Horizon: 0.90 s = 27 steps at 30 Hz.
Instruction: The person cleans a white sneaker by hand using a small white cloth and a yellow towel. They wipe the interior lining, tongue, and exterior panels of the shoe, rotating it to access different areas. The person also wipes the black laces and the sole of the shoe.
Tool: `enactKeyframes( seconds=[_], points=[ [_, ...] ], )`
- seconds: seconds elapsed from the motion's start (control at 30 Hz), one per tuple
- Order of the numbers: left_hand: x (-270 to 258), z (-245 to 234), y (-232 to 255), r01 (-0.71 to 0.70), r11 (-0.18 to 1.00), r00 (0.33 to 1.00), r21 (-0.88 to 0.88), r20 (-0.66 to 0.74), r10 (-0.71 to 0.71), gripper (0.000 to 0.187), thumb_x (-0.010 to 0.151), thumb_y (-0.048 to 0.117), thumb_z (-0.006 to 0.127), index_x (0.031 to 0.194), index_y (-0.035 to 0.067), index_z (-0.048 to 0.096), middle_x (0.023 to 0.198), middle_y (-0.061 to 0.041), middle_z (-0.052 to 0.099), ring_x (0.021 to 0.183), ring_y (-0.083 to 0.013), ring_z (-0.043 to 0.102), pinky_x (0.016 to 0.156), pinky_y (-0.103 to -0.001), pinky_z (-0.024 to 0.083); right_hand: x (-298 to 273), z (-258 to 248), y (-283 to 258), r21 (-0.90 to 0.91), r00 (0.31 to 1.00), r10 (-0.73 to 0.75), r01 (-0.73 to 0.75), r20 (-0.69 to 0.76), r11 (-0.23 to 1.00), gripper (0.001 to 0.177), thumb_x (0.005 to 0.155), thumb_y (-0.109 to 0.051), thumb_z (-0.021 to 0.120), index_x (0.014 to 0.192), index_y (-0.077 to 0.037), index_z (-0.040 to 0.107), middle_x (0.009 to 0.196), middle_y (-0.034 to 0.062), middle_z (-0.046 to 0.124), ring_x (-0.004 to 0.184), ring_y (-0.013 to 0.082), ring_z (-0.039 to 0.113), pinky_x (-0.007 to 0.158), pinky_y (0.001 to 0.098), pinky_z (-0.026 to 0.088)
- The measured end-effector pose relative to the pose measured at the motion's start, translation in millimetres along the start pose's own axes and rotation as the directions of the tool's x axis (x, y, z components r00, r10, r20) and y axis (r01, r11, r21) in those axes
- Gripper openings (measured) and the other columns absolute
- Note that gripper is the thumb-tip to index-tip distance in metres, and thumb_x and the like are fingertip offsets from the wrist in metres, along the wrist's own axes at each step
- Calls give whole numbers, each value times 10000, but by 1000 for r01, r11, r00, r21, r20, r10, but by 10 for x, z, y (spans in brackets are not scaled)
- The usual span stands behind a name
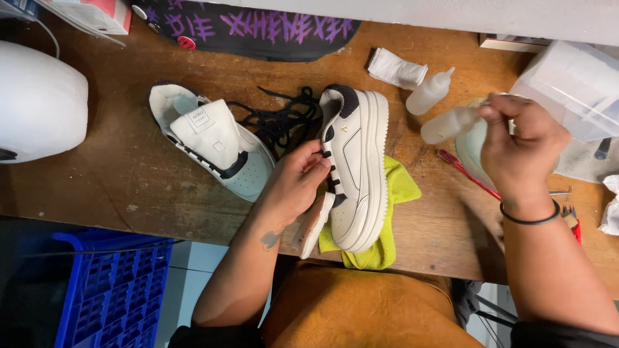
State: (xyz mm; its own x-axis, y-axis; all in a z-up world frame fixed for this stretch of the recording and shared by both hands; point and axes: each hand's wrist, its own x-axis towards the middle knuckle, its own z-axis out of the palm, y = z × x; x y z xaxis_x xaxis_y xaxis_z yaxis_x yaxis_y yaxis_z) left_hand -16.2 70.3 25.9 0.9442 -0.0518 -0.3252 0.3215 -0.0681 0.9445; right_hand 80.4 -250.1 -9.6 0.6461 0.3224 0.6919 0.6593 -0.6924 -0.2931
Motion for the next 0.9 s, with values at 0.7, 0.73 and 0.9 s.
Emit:
enactKeyframes(
  seconds=[0.7, 0.73, 0.9],
  points=[
    [80, 50, -130, 142, 929, 983, -341, 159, -92, 610, 876, 104, 546, 1455, 168, 367, 967, -145, 659, 831, -173, 615, 770, -279, 504, 72, 6, -170, 332, 950, 302, -310, 78, 891, 73, 1132, 103, 624, 1066, 117, 652, 949, 161, 648, 900, 210, 597, 821, 304, 484],
    [97, 76, -171, 114, 940, 985, -323, 162, -64, 622, 890, 127, 535, 1471, 156, 313, 996, -145, 666, 869, -162, 616, 790, -278, 504, 91, 18, -149, 199, 992, 126, -129, 28, 971, 125, 1035, 187, 597, 1074, 96, 674, 977, 156, 675, 926, 265, 649, 814, 340, 513],
    [86, 123, -155, 97, 970, 981, -221, 186, -56, 416, 940, 173, 482, 1345, 107, 415, 956, -90, 680, 874, -125, 620, 811, -262, 513, 93, 107, -73, 44, 990, -137, 136, 15, 990, 275, 920, 300, 584, 1081, 108, 696, 986, 197, 708, 950, 348, 684, 830, 412, 569]
  ],
)
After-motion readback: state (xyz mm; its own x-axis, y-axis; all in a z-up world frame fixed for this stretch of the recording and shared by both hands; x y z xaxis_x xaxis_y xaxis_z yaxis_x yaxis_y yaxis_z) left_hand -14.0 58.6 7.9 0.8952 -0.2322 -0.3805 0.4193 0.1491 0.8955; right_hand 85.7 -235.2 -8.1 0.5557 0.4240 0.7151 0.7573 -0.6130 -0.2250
